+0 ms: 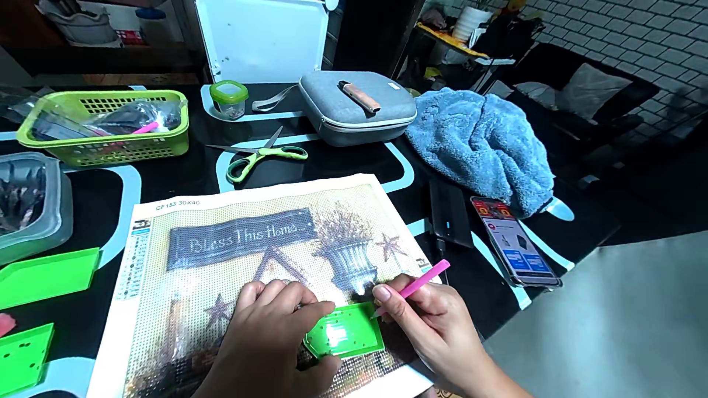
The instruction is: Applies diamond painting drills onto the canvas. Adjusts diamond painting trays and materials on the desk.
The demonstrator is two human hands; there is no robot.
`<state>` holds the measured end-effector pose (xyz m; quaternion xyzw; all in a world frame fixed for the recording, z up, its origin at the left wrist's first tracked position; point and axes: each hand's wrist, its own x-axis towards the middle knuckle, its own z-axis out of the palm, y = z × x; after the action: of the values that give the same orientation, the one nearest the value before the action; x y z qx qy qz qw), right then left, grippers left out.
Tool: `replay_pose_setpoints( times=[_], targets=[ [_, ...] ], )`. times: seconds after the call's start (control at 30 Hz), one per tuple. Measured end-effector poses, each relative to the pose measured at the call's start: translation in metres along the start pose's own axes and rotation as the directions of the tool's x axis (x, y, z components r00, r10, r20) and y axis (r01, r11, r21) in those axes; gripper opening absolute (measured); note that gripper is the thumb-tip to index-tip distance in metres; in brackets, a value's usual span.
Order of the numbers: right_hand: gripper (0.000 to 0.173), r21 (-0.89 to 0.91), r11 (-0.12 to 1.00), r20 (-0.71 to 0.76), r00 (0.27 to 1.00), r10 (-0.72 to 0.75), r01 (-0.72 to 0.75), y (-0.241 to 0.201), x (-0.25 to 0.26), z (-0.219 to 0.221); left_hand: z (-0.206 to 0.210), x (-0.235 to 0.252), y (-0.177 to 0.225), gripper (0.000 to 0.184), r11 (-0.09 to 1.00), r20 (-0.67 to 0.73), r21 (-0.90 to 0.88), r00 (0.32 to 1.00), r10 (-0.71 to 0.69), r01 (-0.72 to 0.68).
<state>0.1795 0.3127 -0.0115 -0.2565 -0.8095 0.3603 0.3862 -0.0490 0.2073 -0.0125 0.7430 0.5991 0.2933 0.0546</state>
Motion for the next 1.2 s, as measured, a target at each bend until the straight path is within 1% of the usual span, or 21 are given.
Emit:
replay_pose_setpoints(
  times=[0.07,0.17,0.23,0.3,0.43,0.57,0.87,0.97,1.1,1.2],
  targets=[
    [0.028,0.106,0.993,-0.030,0.998,0.052,-0.048,-0.002,0.001,-0.003,-0.001,0.000,0.001,0.046,1.000,0.006,-0.007,1.000,-0.005,0.005],
    [0.026,0.214,0.959,-0.136,0.967,0.216,-0.184,-0.002,0.000,-0.011,-0.004,0.001,0.002,0.046,1.000,0.032,-0.020,0.999,-0.017,0.018],
    [0.026,0.237,0.940,-0.186,0.939,0.291,-0.244,0.000,-0.002,-0.016,-0.006,0.001,0.003,0.045,0.999,0.053,-0.028,0.998,-0.021,0.022],
    [0.026,0.219,0.941,-0.213,0.929,0.303,-0.257,0.004,-0.005,-0.017,-0.008,0.002,0.004,0.045,0.999,0.066,-0.035,0.998,-0.022,0.024],
    [0.026,0.165,0.958,-0.235,0.935,0.268,-0.233,0.007,-0.008,-0.016,-0.010,0.003,0.004,0.046,0.999,0.086,-0.037,0.996,-0.032,0.035],
    [0.025,0.109,0.975,-0.213,0.953,0.215,-0.195,0.008,-0.009,-0.015,-0.011,0.003,0.005,0.045,0.998,0.091,-0.045,0.995,-0.034,0.038],
    [0.026,0.038,0.987,-0.192,0.969,0.159,-0.154,0.009,-0.010,-0.012,-0.011,0.002,0.005,0.045,0.998,0.093,-0.052,0.995,-0.035,0.040],
    [0.027,-0.027,0.994,-0.195,0.975,0.101,-0.109,0.010,-0.011,-0.012,-0.012,0.002,0.005,0.045,0.998,0.099,-0.051,0.994,-0.039,0.044],
    [0.032,-0.190,0.982,-0.192,0.981,-0.016,-0.021,0.011,-0.014,-0.009,-0.011,0.002,0.005,0.045,0.998,0.091,-0.053,0.995,-0.037,0.042],
    [0.032,-0.246,0.969,-0.158,0.986,-0.050,0.010,0.008,-0.014,-0.010,-0.010,0.002,0.004,0.045,0.998,0.082,-0.054,0.996,-0.027,0.031]
  ],
)
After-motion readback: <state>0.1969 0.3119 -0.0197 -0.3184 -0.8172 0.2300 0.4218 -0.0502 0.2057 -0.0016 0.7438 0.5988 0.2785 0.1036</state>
